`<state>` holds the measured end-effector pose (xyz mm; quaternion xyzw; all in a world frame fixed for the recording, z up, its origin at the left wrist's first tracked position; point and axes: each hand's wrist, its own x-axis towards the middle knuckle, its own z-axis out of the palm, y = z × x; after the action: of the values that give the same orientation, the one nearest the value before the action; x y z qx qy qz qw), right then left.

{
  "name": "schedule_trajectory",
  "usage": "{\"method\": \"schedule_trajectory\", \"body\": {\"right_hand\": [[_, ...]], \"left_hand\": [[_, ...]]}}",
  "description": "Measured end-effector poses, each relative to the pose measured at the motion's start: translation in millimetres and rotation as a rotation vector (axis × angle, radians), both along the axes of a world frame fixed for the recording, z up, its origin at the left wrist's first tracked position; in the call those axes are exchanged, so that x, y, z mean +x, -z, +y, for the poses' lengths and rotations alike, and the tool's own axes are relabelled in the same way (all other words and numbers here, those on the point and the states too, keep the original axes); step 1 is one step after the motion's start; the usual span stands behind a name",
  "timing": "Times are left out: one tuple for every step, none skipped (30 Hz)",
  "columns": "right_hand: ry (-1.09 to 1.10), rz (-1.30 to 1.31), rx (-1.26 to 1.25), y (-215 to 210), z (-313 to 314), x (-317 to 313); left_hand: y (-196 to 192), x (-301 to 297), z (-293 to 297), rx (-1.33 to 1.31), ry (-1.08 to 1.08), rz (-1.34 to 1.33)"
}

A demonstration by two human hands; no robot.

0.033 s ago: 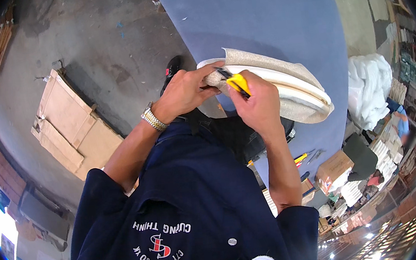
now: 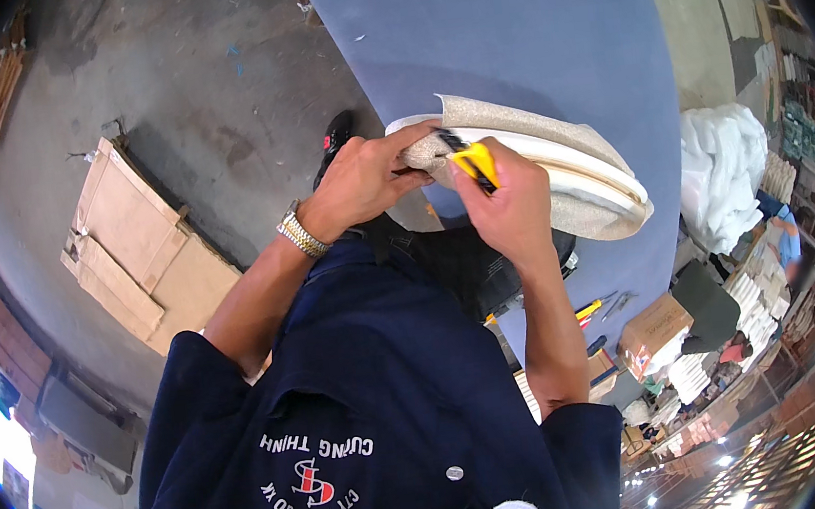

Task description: The person folds a white fabric cover over a curved wooden frame, trims excess fabric with a utility knife, and secures the fabric using a staple gun. The person repeats this process on multiple sections of the frame.

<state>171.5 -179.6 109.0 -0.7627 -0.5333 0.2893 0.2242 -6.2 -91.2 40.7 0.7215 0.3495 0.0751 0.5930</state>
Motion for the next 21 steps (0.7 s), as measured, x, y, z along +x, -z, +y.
{"method": "schedule_trajectory", "body": {"right_hand": [[0.070,0.059,-0.023,-4,-3,3],[0.140,0.119,-0.045,-7,-6,4],[0.191,0.156,-0.041,-7,-10,5],[0.241,0.193,-0.036,-4,-15,5],[0.289,0.230,-0.032,-2,-18,6],[0.285,0.230,-0.009,-1,-19,5],[0.279,0.231,0.014,0,-20,4],[0.271,0.231,0.037,1,-21,5],[0.239,0.195,0.025,5,-19,7],[0.207,0.159,0.012,9,-17,10],[0.175,0.122,-0.001,11,-14,13],[0.214,0.190,-0.078,4,-13,15],[0.236,0.109,-0.040,2,-14,24],[0.257,0.029,-0.002,-1,-17,38],[0.285,-0.054,0.032,-3,-24,53],[0.269,-0.117,0.024,-8,-31,70],[0.258,-0.187,0.015,-13,-39,89],[0.275,-0.213,-0.129,-17,-50,101],[0.229,-0.220,-0.183,-18,-57,111],[0.185,-0.227,-0.238,-17,-64,118],[0.150,-0.236,-0.291,-18,-67,122]], "left_hand": [[-1,2,-1,0.006,-0.001,0.002],[-3,5,-1,0.011,-0.003,0.003],[-7,8,1,0.017,0.013,0.016],[-12,12,4,0.023,0.029,0.028],[-15,15,7,0.029,0.043,0.041],[-12,16,7,0.017,0.042,0.025],[-6,16,7,0.005,0.040,0.008],[-3,16,7,-0.007,0.036,-0.007],[-3,17,11,0.007,0.032,-0.019],[-4,18,16,0.021,0.027,-0.031],[-5,20,19,0.034,0.021,-0.043],[-4,19,20,0.022,0.027,-0.021],[-4,18,21,0.009,0.026,-0.003],[-3,17,21,-0.005,0.025,0.015],[1,17,21,0.032,0.034,0.008],[7,16,24,0.072,0.039,0.000],[12,18,28,0.111,0.049,-0.015],[16,21,34,0.060,0.024,-0.053],[18,26,45,0.018,-0.007,-0.096],[18,31,52,-0.024,-0.036,-0.139],[15,38,53,-0.026,-0.094,-0.102]]}}
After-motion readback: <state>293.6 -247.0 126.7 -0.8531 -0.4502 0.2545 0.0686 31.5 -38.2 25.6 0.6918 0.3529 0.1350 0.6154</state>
